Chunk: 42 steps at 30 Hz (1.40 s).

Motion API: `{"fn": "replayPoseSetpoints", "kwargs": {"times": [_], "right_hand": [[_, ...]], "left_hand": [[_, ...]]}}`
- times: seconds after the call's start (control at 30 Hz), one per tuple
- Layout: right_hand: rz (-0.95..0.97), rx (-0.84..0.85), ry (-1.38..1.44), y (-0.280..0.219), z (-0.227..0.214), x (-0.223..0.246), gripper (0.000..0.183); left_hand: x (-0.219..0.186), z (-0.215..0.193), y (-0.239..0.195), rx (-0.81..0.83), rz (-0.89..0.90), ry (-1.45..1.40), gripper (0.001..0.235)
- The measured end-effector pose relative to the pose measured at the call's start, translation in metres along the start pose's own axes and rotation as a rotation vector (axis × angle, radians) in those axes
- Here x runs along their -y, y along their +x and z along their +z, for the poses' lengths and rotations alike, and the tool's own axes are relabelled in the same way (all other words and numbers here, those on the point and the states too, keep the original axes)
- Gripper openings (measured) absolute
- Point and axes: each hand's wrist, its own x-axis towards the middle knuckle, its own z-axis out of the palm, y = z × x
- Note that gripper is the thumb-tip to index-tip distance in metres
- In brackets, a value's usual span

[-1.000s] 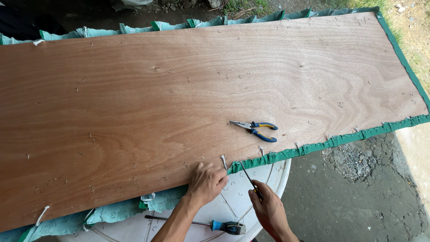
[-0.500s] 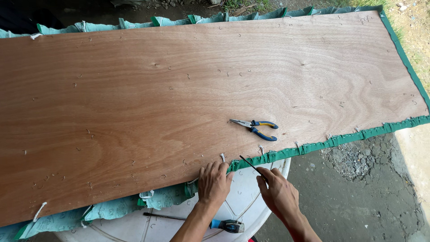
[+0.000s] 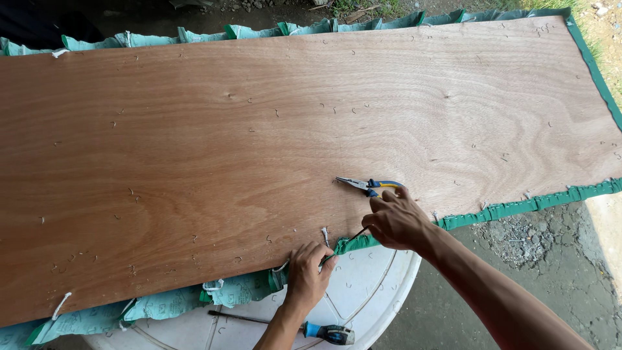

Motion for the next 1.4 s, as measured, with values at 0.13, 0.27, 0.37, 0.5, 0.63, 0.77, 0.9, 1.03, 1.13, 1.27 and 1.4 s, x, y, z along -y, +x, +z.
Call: {"fn": "replayPoseSetpoints", "kwargs": {"times": [0.13, 0.27, 0.37, 0.5, 0.63, 0.77, 0.9, 1.03, 1.13, 1.27, 1.4], "right_hand": [[-0.065, 0.193, -0.051, 0.034, -0.020, 0.007, 0.032], [-0.071, 0.194, -0.037, 0.039, -0.031, 0.015, 0.036], [0.149, 0.188, 0.010, 0.019, -0.026, 0.029, 0.033], [0.283, 0.234, 0.122, -0.018, -0.003, 0.039, 0.036], [0.323, -0.097, 0.271, -0.053, 0.030, 0.052, 0.034], [0.470, -0.042, 0.523, -0.059, 0.041, 0.059, 0.035], [0.503, 0.170, 0.522, -0.044, 0.045, 0.055, 0.036], [0.619, 0.078, 0.724, -0.044, 0.076, 0.072, 0.044], [0.529, -0.262, 0.794, -0.045, 0.112, 0.079, 0.041], [0.417, -0.396, 0.957, -0.042, 0.147, 0.083, 0.037], [0.183, -0.542, 0.702, -0.046, 0.154, 0.084, 0.018]], "left_hand": [[0.002, 0.000, 0.002, 0.054, -0.069, -0.029, 0.016], [0.003, 0.003, 0.001, 0.039, -0.078, -0.010, 0.017], [0.002, 0.004, 0.002, 0.050, -0.079, 0.012, 0.018], [0.003, 0.001, 0.001, 0.051, -0.044, -0.019, 0.016], [0.004, 0.001, -0.001, 0.062, -0.039, -0.039, 0.015], [0.003, -0.001, 0.000, 0.066, -0.013, -0.046, 0.014], [0.002, -0.001, -0.001, 0.073, -0.015, -0.033, 0.014], [0.000, -0.003, 0.002, 0.055, 0.000, -0.039, 0.013], [0.001, -0.004, -0.004, 0.069, -0.012, -0.041, 0.013], [0.005, -0.010, -0.015, 0.152, 0.110, 0.008, 0.013], [0.018, -0.005, -0.028, 0.201, 0.259, 0.150, 0.010]]}}
